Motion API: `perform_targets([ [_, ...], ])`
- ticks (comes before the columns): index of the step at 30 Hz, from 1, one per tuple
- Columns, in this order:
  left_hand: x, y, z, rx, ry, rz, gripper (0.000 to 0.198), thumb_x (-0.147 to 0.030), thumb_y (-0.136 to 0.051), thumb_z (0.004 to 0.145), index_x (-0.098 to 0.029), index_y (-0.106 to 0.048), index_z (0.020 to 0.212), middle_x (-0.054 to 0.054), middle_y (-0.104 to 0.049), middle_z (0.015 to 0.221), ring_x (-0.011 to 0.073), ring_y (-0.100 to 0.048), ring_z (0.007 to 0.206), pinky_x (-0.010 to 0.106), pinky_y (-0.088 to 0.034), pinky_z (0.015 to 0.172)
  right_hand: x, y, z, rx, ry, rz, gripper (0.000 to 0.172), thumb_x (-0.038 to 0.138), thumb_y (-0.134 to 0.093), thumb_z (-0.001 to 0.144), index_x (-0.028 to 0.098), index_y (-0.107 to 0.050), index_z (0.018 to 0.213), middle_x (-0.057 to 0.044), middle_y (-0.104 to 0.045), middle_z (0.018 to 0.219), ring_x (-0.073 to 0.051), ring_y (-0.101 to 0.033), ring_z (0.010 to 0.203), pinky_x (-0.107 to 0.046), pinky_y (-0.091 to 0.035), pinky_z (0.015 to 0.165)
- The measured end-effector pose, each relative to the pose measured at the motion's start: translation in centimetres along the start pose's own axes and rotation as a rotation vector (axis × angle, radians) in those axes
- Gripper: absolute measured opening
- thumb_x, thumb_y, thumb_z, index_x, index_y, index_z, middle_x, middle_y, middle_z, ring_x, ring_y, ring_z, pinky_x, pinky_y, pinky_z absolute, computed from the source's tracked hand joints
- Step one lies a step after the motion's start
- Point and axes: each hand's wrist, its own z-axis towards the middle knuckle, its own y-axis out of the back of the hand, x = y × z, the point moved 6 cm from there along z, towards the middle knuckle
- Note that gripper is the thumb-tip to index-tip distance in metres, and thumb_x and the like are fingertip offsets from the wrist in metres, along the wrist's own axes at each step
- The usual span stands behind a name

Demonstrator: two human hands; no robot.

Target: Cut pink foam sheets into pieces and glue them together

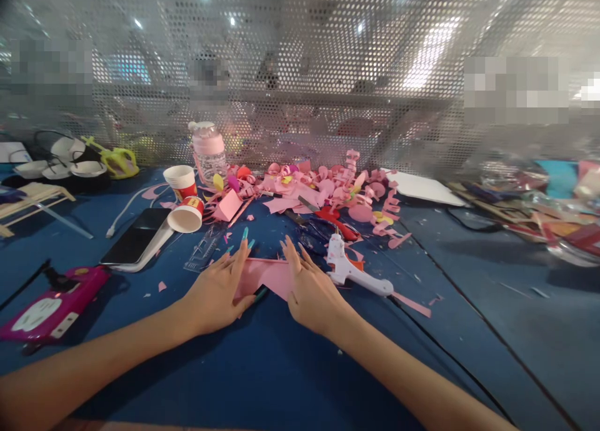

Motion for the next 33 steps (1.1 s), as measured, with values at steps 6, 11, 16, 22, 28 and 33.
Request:
perform_targets([
  [6, -0.13, 0.11, -0.02, -0.02, -0.015, -0.007, 0.088, -0.038, -0.047, 0.076, -0.008, 0.009, 0.136, 0.021, -0.024, 0.142, 0.0278, -0.033, 0.127, 0.044, -0.03, 0.101, 0.72, -0.07, 0.33, 0.027, -0.012, 0.079, 0.092, 0.002, -0.037, 0.06, 0.002, 0.012, 0.138, -0.022, -0.04, 0.133, -0.026, -0.036, 0.125, -0.047, -0.037, 0.098],
  [11, -0.27, 0.1, -0.11, -0.037, -0.029, -0.005, 0.087, -0.036, -0.045, 0.077, -0.007, 0.013, 0.135, 0.022, -0.024, 0.141, 0.0274, -0.032, 0.127, 0.044, -0.031, 0.1, 0.79, 0.0, 0.58, 0.023, -0.023, 0.097, 0.093, 0.003, -0.037, 0.059, 0.002, 0.012, 0.138, -0.021, -0.041, 0.132, -0.027, -0.037, 0.124, -0.047, -0.037, 0.098],
  [16, -0.33, 0.08, -0.22, -0.048, -0.035, 0.008, 0.086, -0.036, -0.044, 0.078, -0.006, 0.012, 0.135, 0.023, -0.027, 0.14, 0.0277, -0.034, 0.126, 0.044, -0.032, 0.099, 0.53, -0.17, 0.42, 0.03, -0.037, 0.114, 0.093, 0.003, -0.038, 0.058, 0.003, 0.008, 0.139, -0.021, -0.039, 0.134, -0.028, -0.036, 0.125, -0.047, -0.037, 0.098],
  [22, -0.45, 0.03, -0.5, -0.035, -0.037, 0.018, 0.083, -0.037, -0.044, 0.079, -0.005, 0.008, 0.136, 0.023, -0.028, 0.14, 0.0291, -0.037, 0.124, 0.044, -0.033, 0.099, 0.6, -0.22, 0.12, 0.046, -0.031, 0.125, 0.09, 0.004, -0.04, 0.059, 0.002, 0.0, 0.139, -0.022, -0.038, 0.135, -0.03, -0.032, 0.127, -0.049, -0.037, 0.098],
  [28, -0.59, 0.05, -0.84, -0.071, -0.052, 0.015, 0.084, -0.039, -0.043, 0.079, -0.007, 0.009, 0.136, 0.023, -0.029, 0.139, 0.0313, -0.039, 0.122, 0.046, -0.035, 0.097, 0.78, 0.04, -0.02, 0.032, -0.026, 0.13, 0.091, 0.004, -0.04, 0.057, 0.001, -0.001, 0.139, -0.023, -0.043, 0.13, -0.029, -0.037, 0.124, -0.049, -0.036, 0.098],
  [33, -0.67, 0.15, -0.88, -0.047, -0.048, 0.019, 0.085, -0.039, -0.045, 0.078, -0.006, 0.009, 0.136, 0.023, -0.029, 0.139, 0.0304, -0.039, 0.122, 0.045, -0.034, 0.098, 0.86, 0.17, 0.01, 0.015, -0.008, 0.122, 0.088, 0.005, -0.039, 0.057, 0.0, -0.005, 0.138, -0.023, -0.045, 0.129, -0.029, -0.04, 0.122, -0.049, -0.034, 0.1],
])
